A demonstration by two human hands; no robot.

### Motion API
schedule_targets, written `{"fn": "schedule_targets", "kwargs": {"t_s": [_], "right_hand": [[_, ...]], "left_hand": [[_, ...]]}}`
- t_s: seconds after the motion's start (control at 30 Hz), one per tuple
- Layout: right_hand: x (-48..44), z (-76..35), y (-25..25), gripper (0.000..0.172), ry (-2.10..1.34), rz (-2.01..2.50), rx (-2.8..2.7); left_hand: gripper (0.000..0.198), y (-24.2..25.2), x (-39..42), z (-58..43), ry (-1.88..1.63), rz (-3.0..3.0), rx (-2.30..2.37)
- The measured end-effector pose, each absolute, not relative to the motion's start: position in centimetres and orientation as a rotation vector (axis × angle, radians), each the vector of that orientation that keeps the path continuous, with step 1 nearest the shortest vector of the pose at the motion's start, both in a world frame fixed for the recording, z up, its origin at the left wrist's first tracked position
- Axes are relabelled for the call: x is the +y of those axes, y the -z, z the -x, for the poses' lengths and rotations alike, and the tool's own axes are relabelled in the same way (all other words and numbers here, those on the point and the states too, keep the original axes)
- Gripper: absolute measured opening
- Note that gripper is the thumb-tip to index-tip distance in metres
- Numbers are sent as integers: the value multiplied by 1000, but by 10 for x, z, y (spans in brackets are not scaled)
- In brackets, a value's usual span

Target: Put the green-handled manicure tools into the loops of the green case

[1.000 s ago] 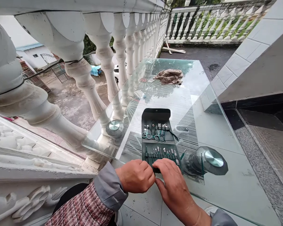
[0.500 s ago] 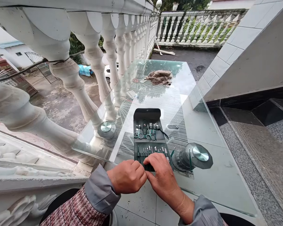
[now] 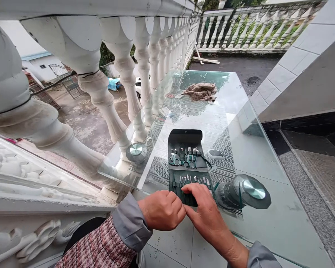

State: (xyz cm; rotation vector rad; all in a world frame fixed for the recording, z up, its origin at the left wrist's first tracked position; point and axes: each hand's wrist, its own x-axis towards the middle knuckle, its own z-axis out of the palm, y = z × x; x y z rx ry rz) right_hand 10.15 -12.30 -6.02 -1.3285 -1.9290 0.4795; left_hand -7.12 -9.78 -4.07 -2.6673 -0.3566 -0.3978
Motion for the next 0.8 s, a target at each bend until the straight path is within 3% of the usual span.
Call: {"fn": "schedule_targets", "kwargs": {"t_s": [0.43, 0.63, 0.8], "right_hand": [[-123, -98, 62, 39, -540, 1358, -1889], [-117, -132, 48, 21, -411, 1392, -1637], [-112, -186, 41, 26, -309, 1691, -1341]], "left_hand": [[16, 40, -97, 71, 502, 2673, -363], [12, 38, -97, 74, 431, 2678, -340], [11, 41, -97, 73, 509, 2645, -315]]}}
